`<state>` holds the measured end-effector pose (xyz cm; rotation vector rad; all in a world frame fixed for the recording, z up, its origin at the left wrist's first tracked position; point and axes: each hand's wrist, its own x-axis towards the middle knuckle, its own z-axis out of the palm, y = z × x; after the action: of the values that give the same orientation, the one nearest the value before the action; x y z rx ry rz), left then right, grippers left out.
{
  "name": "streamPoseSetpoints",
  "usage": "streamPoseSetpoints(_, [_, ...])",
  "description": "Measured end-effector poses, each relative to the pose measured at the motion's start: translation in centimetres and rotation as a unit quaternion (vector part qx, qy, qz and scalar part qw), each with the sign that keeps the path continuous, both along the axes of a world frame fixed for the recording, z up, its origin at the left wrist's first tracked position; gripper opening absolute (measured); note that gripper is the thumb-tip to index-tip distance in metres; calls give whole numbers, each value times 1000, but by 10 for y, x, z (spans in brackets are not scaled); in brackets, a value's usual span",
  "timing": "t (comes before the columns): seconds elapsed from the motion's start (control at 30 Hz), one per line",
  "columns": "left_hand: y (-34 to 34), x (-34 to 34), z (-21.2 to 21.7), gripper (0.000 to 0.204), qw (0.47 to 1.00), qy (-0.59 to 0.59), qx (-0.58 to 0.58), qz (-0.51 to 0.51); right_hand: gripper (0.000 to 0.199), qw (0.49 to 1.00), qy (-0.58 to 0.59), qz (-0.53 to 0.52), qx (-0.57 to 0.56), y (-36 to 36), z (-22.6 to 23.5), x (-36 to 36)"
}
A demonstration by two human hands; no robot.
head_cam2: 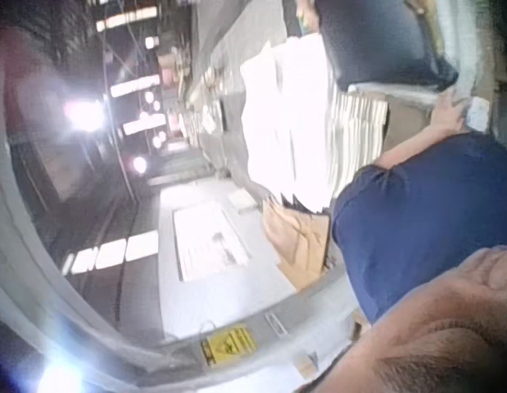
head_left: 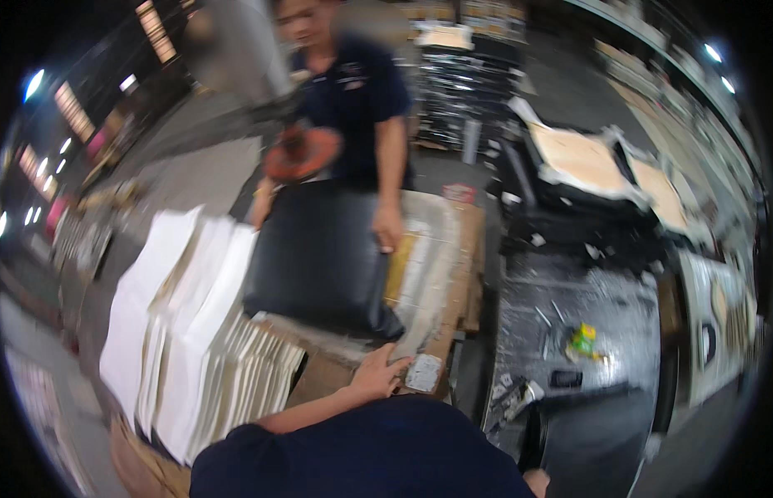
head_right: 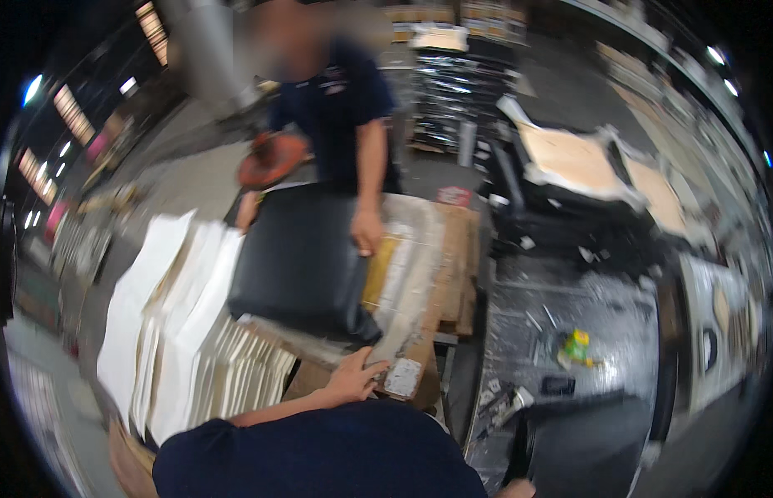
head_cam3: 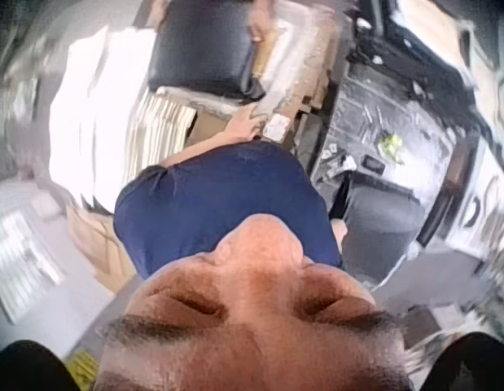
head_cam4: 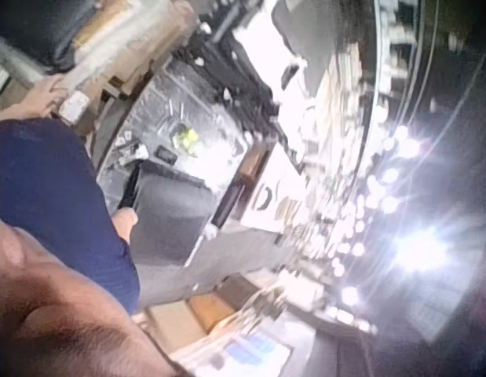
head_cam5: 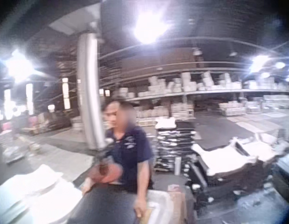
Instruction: The person staples fabric to a chair seat base using a pneumatic staple gun while a coworker assists by holding the seat and applying adhesive. The person flips the seat, smooths the fabric, and continues stapling around the perimeter.
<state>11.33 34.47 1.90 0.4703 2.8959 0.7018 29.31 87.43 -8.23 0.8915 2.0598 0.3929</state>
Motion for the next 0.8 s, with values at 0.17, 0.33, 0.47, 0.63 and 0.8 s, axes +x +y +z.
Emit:
streamPoseSetpoints(0.17, [-1,-1,1,56,998,-44,-45,4,23,988,-128,-89,-21,-14,32,-31])
streamPoseSetpoints(0.33, [-6,-27,14,58,997,-68,1,-28,29,983,-99,-142,-53,8,28,-22])
streamPoseSetpoints(0.47, [15,-38,5,64,996,74,21,-37,30,983,-85,-156,-38,19,29,-9])
streamPoseSetpoints(0.63, [24,-30,-9,74,998,47,-20,24,27,928,191,-305,101,44,34,17])
streamPoseSetpoints(0.8, [-3,0,4,76,997,50,-41,38,26,556,715,-318,281,128,86,62])
